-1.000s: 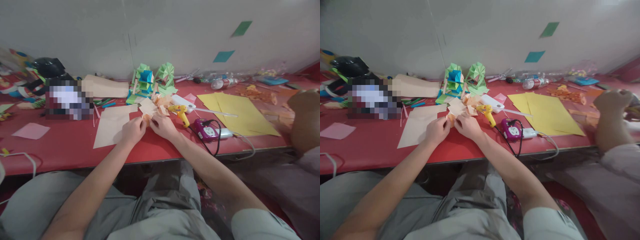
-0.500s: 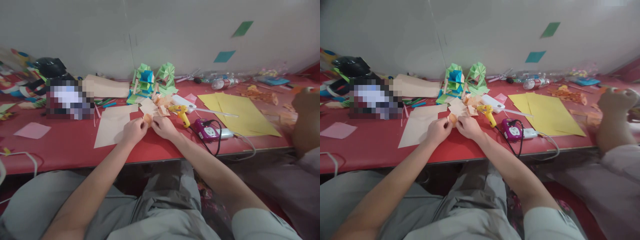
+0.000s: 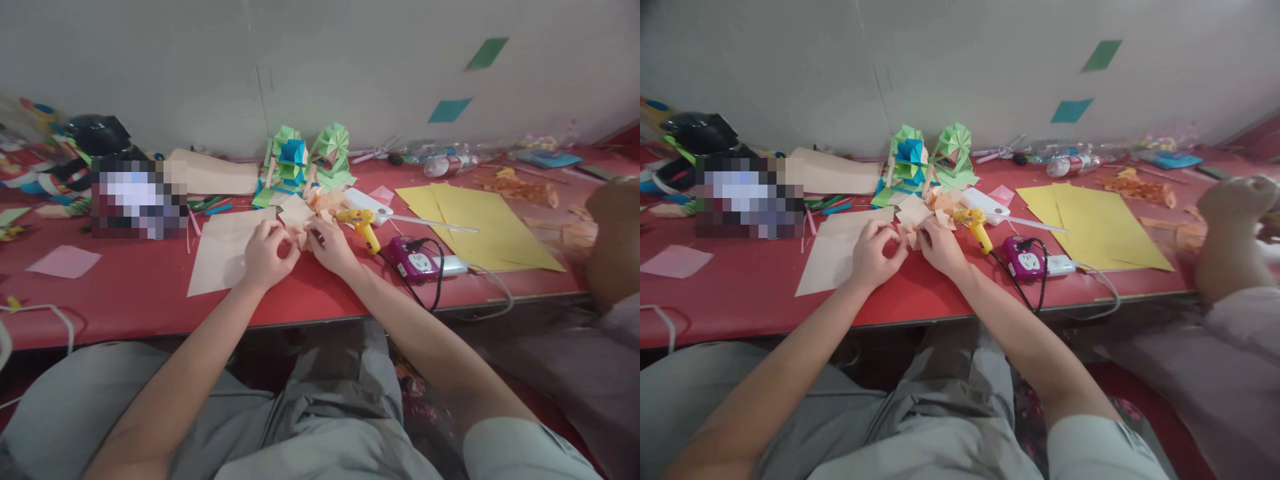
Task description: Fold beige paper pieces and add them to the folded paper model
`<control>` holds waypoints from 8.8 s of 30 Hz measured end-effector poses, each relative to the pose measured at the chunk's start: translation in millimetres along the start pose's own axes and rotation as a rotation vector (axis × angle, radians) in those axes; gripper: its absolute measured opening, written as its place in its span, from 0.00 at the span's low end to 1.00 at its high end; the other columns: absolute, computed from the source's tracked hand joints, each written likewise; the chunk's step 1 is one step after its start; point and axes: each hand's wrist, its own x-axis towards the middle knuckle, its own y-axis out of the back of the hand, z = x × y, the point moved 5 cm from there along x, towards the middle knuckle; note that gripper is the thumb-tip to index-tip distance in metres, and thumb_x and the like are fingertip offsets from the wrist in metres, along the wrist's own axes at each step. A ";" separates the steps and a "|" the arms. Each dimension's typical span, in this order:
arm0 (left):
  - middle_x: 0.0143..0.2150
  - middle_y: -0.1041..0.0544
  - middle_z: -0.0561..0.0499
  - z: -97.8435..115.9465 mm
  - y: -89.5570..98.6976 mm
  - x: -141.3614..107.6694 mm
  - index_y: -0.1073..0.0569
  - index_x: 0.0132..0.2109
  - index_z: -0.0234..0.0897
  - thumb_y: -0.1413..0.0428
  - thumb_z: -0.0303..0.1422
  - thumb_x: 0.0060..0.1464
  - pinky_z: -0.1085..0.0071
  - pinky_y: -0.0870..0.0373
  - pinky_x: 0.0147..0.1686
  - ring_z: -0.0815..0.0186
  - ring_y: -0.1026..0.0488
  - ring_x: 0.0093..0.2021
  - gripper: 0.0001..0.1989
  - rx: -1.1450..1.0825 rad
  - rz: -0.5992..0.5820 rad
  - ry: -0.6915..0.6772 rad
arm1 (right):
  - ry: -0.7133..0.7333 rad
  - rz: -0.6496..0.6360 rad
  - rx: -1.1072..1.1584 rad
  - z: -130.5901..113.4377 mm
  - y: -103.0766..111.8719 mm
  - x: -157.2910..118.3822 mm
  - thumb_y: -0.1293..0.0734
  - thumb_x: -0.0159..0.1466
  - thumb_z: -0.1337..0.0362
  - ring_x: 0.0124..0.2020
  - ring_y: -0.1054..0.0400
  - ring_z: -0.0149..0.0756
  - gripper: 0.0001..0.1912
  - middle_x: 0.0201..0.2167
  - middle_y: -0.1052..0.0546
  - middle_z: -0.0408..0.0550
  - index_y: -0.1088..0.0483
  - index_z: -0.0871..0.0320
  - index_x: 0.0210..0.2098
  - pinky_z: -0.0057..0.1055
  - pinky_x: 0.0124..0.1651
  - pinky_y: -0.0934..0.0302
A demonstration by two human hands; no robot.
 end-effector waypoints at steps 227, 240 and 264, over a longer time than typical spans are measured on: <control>0.47 0.20 0.45 -34.6 -14.8 1.4 0.20 0.49 0.40 0.38 0.36 0.54 0.64 0.24 0.43 0.61 0.22 0.43 0.15 -0.527 -0.049 0.237 | -0.250 -0.131 0.576 16.9 -10.7 2.3 0.29 0.58 0.47 0.30 0.34 0.28 0.20 0.30 0.31 0.43 0.35 0.58 0.34 0.27 0.32 0.35; 0.47 0.23 0.45 -17.0 -5.4 3.8 0.20 0.45 0.39 0.41 0.36 0.59 0.72 0.24 0.36 0.63 0.24 0.44 0.10 -0.454 -0.063 0.118 | -0.129 -0.057 0.431 7.3 0.2 4.2 0.29 0.60 0.50 0.43 0.30 0.38 0.15 0.37 0.25 0.49 0.26 0.56 0.29 0.36 0.49 0.36; 0.46 0.24 0.46 -16.8 -4.5 5.0 0.22 0.39 0.38 0.41 0.33 0.60 0.67 0.24 0.42 0.63 0.24 0.46 0.05 -0.445 -0.013 0.030 | -0.089 -0.021 0.358 4.6 -0.8 0.9 0.29 0.60 0.50 0.47 0.28 0.40 0.14 0.42 0.24 0.51 0.20 0.54 0.31 0.37 0.48 0.31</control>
